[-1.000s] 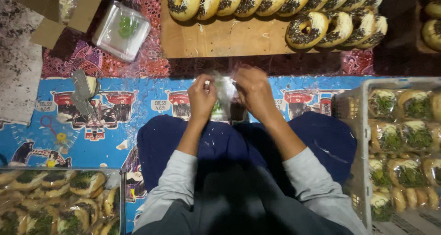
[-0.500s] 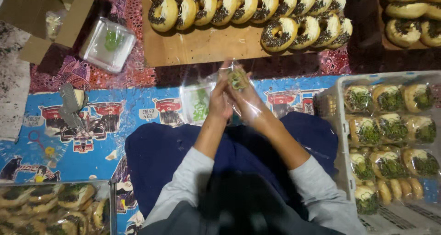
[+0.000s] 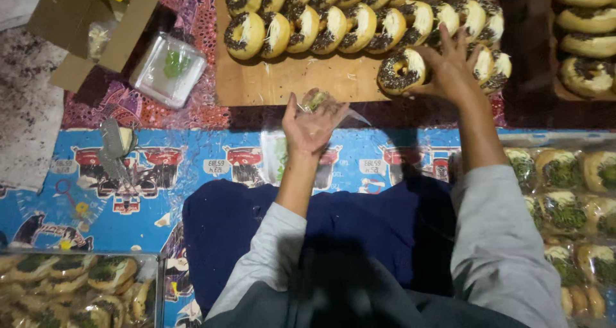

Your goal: The person sits on the floor and individually places ring-shaped pastries into clear plastic bags. They seal each bag and place it into a white plastic crate. The workspace includes trays of pastries and a patterned floor covering.

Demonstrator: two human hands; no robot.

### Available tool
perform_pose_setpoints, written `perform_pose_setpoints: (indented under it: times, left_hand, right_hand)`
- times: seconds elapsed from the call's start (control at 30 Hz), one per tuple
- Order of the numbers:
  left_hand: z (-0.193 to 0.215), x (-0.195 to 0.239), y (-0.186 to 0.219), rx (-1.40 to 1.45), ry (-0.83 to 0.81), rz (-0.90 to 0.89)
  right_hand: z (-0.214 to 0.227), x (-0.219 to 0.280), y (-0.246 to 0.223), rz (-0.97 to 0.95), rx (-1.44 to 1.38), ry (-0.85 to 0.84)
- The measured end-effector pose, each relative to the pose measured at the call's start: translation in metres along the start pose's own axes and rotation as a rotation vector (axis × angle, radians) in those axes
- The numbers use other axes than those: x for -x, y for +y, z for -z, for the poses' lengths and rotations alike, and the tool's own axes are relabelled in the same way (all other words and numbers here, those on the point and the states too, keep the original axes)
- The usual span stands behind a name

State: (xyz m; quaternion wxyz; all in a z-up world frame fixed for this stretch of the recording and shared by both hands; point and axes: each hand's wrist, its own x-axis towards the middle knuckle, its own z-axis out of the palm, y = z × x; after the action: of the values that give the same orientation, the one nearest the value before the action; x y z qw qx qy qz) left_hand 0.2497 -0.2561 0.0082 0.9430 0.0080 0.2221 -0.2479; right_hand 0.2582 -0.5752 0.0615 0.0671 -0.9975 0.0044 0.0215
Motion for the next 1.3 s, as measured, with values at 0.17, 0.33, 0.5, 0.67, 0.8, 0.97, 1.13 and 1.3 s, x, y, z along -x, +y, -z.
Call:
perform_pose_setpoints:
  times: [0.17, 0.33, 0.5, 0.67, 0.8, 0.97, 1.13, 1.3]
  left_hand:
    - [0.019, -0.014, 0.002, 0.101, -0.208, -0.115]
    - [0.024, -0.015, -0.021, 0.157, -0.181, -0.26]
    - [0.025, 0.005, -0.043, -0.011, -0.528, -0.255]
    - [0.039, 0.013, -0.053, -0.073, -0.47, -0.25]
    - [0.052, 0.041, -0.091, -0.428, -0.222, -0.097]
    - [0.044, 0.103, -0.081, -1.496, 0.013, -1.112]
    - [0.034, 0.12, -0.051, -1.954, -0.07, -1.257]
    - [0.036, 0.138, -0.035, -2.046, -0.403, -1.182]
  right_hand:
    - [0.022, 0.071, -0.056, -0.353, -0.466, -0.042]
    - [0.005, 0.137, -0.14, 0.036, -1.273, 0.41]
    - [-0.022, 0.144, -0.19, -0.035, -0.747, 0.542]
    - [-0.024, 0.139, -0.204, -0.02, -0.746, 0.556]
    - [-0.033, 0.132, -0.204, -0.091, -0.652, 0.613]
    - [-0.046, 0.128, -0.202, -0.061, -0.665, 0.63]
    - [-0.055, 0.139, -0.22, -0.009, -0.682, 0.675]
    - [-0.06, 0.135, -0.233, 0.067, -0.741, 0.673]
